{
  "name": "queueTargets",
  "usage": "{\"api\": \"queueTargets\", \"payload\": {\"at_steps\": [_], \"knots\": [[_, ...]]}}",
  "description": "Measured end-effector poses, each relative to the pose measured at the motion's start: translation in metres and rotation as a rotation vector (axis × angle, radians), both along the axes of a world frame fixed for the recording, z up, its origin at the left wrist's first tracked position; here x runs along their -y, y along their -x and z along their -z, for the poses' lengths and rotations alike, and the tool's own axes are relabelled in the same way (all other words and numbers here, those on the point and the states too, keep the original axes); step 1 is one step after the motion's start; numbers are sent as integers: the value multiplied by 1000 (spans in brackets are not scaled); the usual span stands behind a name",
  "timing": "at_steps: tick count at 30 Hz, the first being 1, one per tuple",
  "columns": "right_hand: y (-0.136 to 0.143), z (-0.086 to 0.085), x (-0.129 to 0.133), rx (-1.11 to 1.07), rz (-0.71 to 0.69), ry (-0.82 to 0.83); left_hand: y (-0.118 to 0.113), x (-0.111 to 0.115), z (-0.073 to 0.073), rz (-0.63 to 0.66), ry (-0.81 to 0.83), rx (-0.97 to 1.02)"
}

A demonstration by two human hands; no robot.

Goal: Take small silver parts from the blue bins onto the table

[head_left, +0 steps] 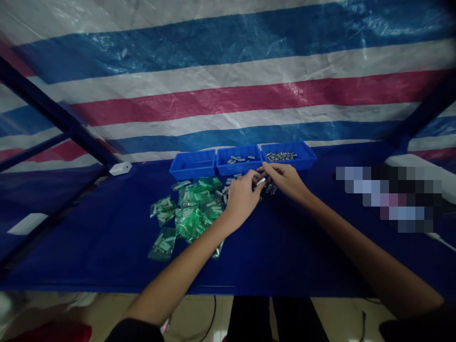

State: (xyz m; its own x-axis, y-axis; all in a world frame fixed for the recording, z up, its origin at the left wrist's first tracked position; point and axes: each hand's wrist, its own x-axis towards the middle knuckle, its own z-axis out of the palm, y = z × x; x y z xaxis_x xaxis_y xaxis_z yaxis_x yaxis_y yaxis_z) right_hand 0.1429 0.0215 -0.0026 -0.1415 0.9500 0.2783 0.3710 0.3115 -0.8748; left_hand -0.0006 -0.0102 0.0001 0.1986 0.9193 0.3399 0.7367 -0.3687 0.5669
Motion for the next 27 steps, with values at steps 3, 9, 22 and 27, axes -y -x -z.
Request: {"api": "queueTargets", "payload": {"at_steps": [3, 9, 22, 27], "knots": [[10, 1, 5, -195, -75, 100, 1, -3, -2, -10, 24, 176], [23, 11, 9, -634, -240, 434, -2, -6, -3, -32, 22, 382], [27, 6, 15, -743, -66, 448, -6, -6, 4, -38, 159, 727], [23, 10, 11, -479, -68, 287, -10, -3, 6, -82, 250, 758]]}}
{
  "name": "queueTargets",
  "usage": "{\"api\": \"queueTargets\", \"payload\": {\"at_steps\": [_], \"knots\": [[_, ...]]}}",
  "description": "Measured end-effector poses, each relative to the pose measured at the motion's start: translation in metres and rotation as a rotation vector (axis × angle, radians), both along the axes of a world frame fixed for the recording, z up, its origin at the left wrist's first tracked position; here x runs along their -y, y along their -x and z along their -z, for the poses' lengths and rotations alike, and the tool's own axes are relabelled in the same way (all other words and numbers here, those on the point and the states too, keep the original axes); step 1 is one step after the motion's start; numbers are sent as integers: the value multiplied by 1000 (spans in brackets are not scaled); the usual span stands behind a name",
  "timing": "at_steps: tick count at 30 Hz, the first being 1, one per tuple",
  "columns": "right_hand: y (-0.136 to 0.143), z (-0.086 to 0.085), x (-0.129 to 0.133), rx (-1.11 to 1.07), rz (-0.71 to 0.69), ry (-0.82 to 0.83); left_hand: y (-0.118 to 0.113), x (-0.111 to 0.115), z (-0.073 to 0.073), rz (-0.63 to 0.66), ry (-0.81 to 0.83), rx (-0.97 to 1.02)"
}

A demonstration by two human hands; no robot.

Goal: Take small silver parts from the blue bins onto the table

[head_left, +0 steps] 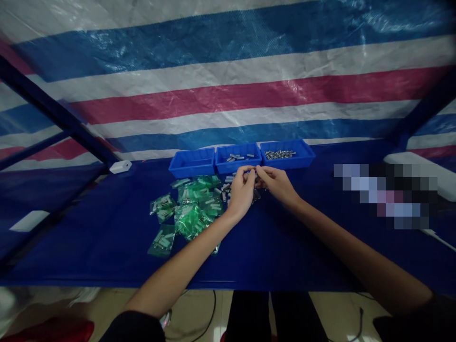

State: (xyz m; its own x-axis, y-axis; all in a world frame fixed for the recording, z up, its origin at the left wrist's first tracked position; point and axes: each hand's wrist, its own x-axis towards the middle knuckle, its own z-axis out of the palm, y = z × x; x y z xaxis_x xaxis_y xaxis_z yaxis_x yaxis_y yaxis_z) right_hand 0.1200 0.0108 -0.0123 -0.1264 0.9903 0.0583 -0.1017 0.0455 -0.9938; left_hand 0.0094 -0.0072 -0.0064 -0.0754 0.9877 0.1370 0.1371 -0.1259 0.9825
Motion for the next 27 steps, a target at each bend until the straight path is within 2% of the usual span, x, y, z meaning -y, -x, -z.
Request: {"api": "queueTargets", "payload": {"at_steps": [6, 8, 10, 12, 14, 18, 20, 24, 27], "knots": [[3, -3, 1, -213, -233, 225, 0, -3, 2, -38, 82, 106], [3, -4, 0, -237, -218, 242, 1, -5, 3, -61, 100, 95], [1, -4, -3, -207, -139, 222, 2, -6, 3, -72, 92, 34], [-2, -6, -7, -149, -38, 177, 3, -6, 3, -67, 55, -77], [-5, -7, -10, -103, 49, 121, 3, -3, 3, -28, -27, -279], [-11, -9, -16, -27, 143, 34, 1, 6, 5, 139, -313, -968], [-14, -8, -19, 37, 171, -19, 0, 10, 7, 211, -399, -1211], [-24, 0, -24, 243, 207, -145, 0, 11, 10, 272, -407, -1309], [-29, 4, -29, 316, 191, -135, 0, 10, 10, 271, -392, -1278]]}}
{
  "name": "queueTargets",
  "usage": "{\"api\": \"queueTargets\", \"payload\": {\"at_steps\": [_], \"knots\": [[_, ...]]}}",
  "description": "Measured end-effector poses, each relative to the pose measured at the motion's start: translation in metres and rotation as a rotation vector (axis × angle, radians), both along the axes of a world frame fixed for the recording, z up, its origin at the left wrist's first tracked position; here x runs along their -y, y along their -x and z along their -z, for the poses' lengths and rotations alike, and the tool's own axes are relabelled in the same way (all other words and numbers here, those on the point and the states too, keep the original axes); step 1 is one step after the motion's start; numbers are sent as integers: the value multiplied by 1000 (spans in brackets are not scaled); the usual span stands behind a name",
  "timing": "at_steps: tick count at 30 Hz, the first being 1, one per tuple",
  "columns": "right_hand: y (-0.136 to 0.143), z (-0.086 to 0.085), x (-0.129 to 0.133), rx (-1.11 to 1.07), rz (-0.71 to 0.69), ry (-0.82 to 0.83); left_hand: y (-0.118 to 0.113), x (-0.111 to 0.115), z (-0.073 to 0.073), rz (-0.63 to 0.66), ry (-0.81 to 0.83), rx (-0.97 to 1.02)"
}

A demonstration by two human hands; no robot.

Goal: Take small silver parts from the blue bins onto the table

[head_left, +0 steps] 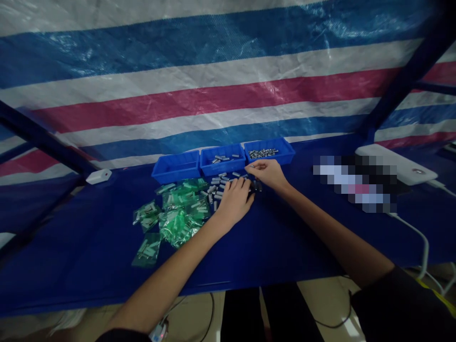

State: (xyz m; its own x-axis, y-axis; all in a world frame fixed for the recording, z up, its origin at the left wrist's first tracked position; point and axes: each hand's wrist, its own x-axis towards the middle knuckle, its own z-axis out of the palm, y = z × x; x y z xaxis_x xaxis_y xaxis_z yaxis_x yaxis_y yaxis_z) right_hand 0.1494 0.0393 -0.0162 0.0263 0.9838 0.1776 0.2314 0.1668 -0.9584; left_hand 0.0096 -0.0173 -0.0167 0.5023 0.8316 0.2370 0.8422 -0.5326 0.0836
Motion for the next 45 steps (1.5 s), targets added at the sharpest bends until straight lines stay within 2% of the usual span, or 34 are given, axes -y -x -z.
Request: {"api": "queueTargets", "payload": {"at_steps": [3, 5, 7, 10, 14, 17, 19, 23, 27, 30, 35, 40, 43, 45], "knots": [[0, -4, -2, -198, -143, 49, -1, 0, 0, -2, 19, 33], [2, -9, -1, -346, -264, 15, -1, 1, -1, -10, 35, 53], [4, -15, 2, -389, -333, -26, -1, 2, -2, -42, 29, 66], [4, -19, 7, -327, -331, 8, 1, 2, -6, -109, -2, 41], [4, -16, 8, -241, -195, 87, 5, -3, -8, -112, 80, 54], [5, -15, 8, -211, -105, 110, 7, -9, -9, -101, 117, 165], [7, -15, 8, -213, -84, 148, 8, -12, -11, -118, 76, 288], [13, -17, 13, -285, -180, 344, 10, -13, -18, -181, -72, 536], [18, -20, 21, -463, -392, 475, 12, -13, -23, -183, -166, 657], [18, -22, 23, -561, -454, 462, 11, -12, -25, -152, -201, 722], [15, -22, 21, -574, -418, 408, 9, -11, -25, -142, -187, 816], [15, -25, 23, -353, -251, 194, 8, -14, -20, -177, 5, 1064], [18, -28, 26, -265, -248, 48, 8, -16, -20, -206, 121, 1134], [20, -29, 27, -263, -242, 10, 8, -16, -21, -199, 171, 1143]]}}
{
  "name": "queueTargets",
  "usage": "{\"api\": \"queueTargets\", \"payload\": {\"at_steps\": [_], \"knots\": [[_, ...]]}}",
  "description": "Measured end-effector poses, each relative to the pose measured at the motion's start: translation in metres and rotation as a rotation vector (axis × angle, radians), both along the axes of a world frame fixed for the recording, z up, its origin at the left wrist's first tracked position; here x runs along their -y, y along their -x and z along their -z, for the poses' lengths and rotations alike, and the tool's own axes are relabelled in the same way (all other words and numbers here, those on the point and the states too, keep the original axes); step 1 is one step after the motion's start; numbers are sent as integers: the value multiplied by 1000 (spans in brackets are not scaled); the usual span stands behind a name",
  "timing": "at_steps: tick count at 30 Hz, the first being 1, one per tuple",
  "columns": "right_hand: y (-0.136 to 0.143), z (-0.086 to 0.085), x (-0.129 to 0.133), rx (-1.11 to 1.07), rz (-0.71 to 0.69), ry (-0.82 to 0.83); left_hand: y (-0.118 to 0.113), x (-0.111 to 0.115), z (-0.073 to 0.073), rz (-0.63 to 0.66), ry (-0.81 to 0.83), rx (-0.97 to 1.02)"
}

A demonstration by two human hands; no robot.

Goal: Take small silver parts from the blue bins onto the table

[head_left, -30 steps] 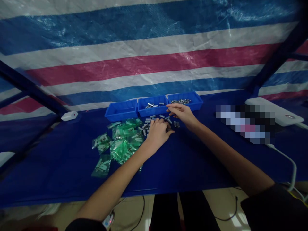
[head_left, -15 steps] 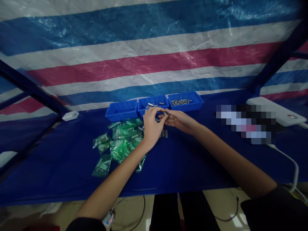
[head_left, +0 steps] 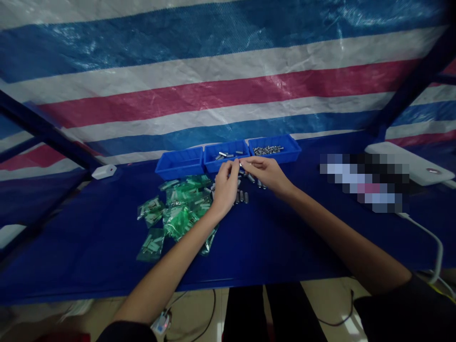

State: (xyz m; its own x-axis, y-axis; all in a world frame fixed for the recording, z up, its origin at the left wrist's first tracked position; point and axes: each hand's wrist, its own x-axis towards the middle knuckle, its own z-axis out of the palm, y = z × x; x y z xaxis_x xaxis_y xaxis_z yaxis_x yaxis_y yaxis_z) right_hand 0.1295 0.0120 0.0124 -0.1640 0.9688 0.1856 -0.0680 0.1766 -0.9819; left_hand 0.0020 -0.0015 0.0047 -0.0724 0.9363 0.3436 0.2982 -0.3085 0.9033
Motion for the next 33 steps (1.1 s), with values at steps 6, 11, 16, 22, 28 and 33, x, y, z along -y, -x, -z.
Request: {"api": "queueTargets", "payload": {"at_steps": [6, 11, 16, 22, 28, 33], "knots": [[1, -1, 0, 0, 93, -85, -6, 5, -4, 105, 28, 58], [0, -3, 7, 135, 85, -199, -8, 3, 6, 153, 111, 51], [7, -1, 11, 23, 71, -76, -3, 2, 2, 28, 0, -58], [24, 3, 22, -392, -114, 526, 3, 8, -8, -153, -367, -648], [22, 7, 16, -389, -117, 557, 3, 9, -9, -178, -332, -832], [7, 17, -5, -140, 95, 244, 0, 10, 3, -103, -133, -935]]}}
